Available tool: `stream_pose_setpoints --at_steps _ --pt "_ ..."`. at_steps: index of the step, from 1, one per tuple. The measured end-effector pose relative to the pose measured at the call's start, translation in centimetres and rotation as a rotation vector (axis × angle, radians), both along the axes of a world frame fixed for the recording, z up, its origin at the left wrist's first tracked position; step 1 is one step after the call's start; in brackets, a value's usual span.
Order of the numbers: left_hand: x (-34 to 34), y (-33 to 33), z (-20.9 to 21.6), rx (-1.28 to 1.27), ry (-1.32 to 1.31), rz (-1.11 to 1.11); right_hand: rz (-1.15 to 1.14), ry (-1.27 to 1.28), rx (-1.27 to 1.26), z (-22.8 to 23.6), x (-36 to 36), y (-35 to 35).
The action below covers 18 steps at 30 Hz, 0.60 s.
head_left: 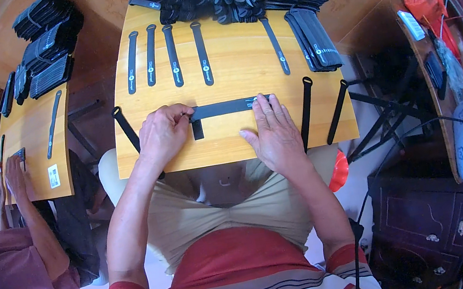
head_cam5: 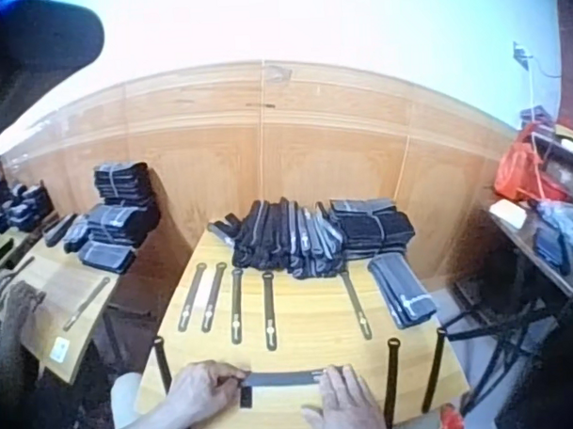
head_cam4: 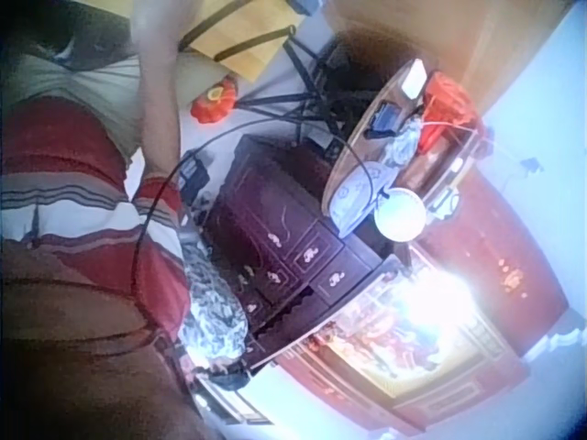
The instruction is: The recorder is assembling and organizing black fabric straps on a workspace guide.
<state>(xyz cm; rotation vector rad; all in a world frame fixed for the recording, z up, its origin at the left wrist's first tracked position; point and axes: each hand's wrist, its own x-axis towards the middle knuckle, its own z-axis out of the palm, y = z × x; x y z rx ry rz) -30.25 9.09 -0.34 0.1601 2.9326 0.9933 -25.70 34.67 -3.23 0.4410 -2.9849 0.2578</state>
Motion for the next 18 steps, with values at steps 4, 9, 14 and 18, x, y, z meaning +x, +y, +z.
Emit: stream_pose_setpoints --at_steps 4,9,14,18 --pt "0.2 -0.3 -0.8 -0.004 0.083 -0.003 0.013 -0.001 -0.016 0.0 0.0 0.2" --pt "1.3 -0.7 -0.2 -0.159 0.161 0.026 -0.012 -0.026 -0.011 0.2 0.1 0.3" --pt "3.7 1.4 -0.1 -0.226 0.405 -0.045 -0.016 -0.045 0.012 0.5 0.0 -0.4" --pt "4.6 7.5 -1.3 -0.253 0.524 -0.335 -0.013 -0.012 0.035 -0.4 0.1 0.3"
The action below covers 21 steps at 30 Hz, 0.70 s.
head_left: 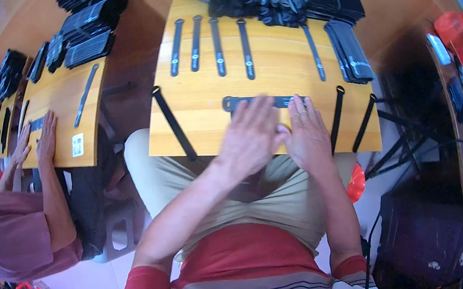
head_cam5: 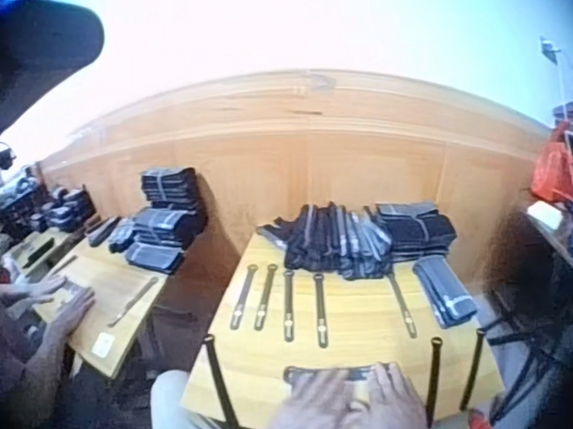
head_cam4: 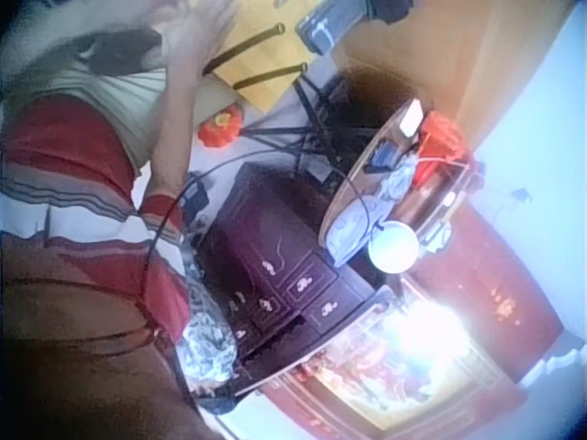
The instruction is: The recorder is assembling and organizing black fabric straps on a workspace guide.
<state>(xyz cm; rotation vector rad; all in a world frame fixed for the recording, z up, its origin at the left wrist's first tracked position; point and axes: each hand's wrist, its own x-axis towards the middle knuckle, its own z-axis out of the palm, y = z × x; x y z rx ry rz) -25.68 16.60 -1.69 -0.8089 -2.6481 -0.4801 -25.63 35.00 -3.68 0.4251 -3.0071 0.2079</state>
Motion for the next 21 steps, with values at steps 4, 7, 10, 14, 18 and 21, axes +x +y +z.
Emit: stream_pose_setpoints --at_steps 4,7,10,14,18,21 --pt "-0.1 0.2 -1.2 -0.041 -0.093 0.002 0.011 0.028 0.007 0.6 -0.1 -0.4" --pt "0.4 -1.9 -1.6 -0.096 -0.101 0.015 0.004 0.018 0.009 0.7 -0.1 -0.6" --pt "1.0 -3.6 -1.2 -0.125 -0.090 0.067 0.000 0.027 -0.015 0.5 0.0 -0.6" --pt "1.0 -5.2 -0.5 -0.126 -0.093 0.130 -0.017 0.034 -0.019 0.8 0.1 -0.5" --pt "1.0 -6.2 -0.1 -0.071 -0.085 0.159 -0.017 0.039 -0.031 0.7 0.1 -0.5" --pt "1.2 -6.3 0.6 -0.047 -0.061 0.169 -0.020 0.033 -0.040 0.7 0.2 -0.7"
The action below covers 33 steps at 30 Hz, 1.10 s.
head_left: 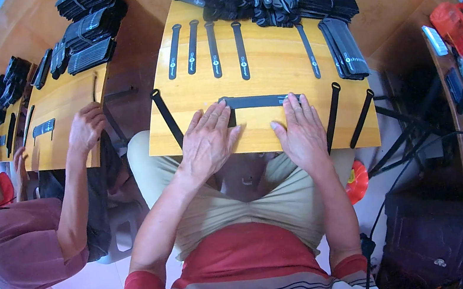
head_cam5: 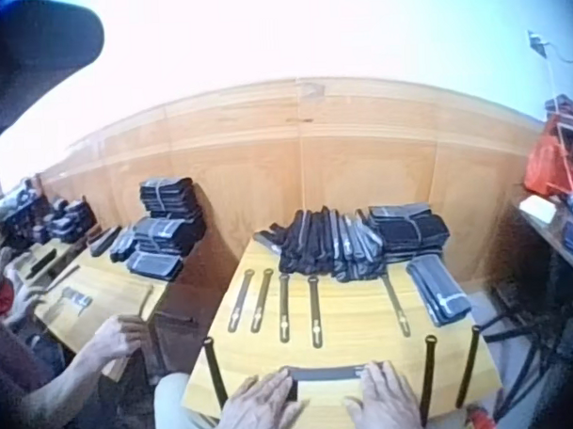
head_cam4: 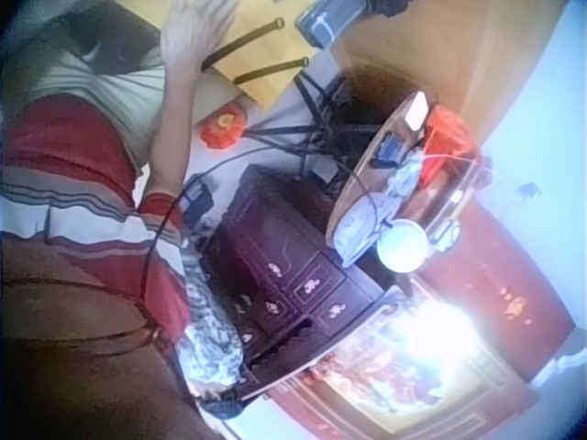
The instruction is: The recorder is assembling and organizing black fabric straps on a workspace guide.
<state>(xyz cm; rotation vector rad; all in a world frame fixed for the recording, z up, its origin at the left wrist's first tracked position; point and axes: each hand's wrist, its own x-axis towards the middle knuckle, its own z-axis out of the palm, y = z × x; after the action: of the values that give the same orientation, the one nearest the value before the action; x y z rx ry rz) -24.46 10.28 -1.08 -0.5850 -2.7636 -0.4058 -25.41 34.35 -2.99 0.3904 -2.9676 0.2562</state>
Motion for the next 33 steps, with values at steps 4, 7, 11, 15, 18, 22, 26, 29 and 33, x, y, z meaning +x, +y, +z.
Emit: stream_pose_setpoints --at_steps 4,7,11,15,18,22,26,29,33 --pt "-0.3 -1.0 -0.1 0.284 -0.095 0.117 0.006 0.017 0.006 0.5 0.0 -0.2" --pt "0.1 -2.0 0.0 0.374 -0.081 0.190 0.005 0.012 -0.007 0.9 -0.1 -0.2" --pt "1.3 -1.8 -0.4 0.397 -0.095 0.192 0.039 0.069 -0.100 0.6 -0.3 0.6" --pt "1.7 -1.0 -0.5 0.418 -0.080 0.125 -0.001 0.139 -0.151 2.6 1.5 2.3" --pt "1.9 -1.1 -0.7 0.383 -0.022 0.080 -0.044 0.183 -0.117 3.2 3.1 4.4" --pt "2.9 -0.5 -0.5 0.422 -0.077 0.114 -0.096 0.203 -0.089 1.6 4.7 7.2" --pt "3.5 0.7 -0.9 0.433 -0.070 0.049 -0.161 0.099 -0.020 0.2 6.1 8.5" --pt "3.9 1.5 -0.5 0.451 -0.027 0.004 -0.161 0.081 0.037 -0.1 6.9 8.5" --pt "5.0 2.4 0.4 0.488 -0.017 -0.044 -0.111 0.057 0.102 0.8 8.1 7.8"
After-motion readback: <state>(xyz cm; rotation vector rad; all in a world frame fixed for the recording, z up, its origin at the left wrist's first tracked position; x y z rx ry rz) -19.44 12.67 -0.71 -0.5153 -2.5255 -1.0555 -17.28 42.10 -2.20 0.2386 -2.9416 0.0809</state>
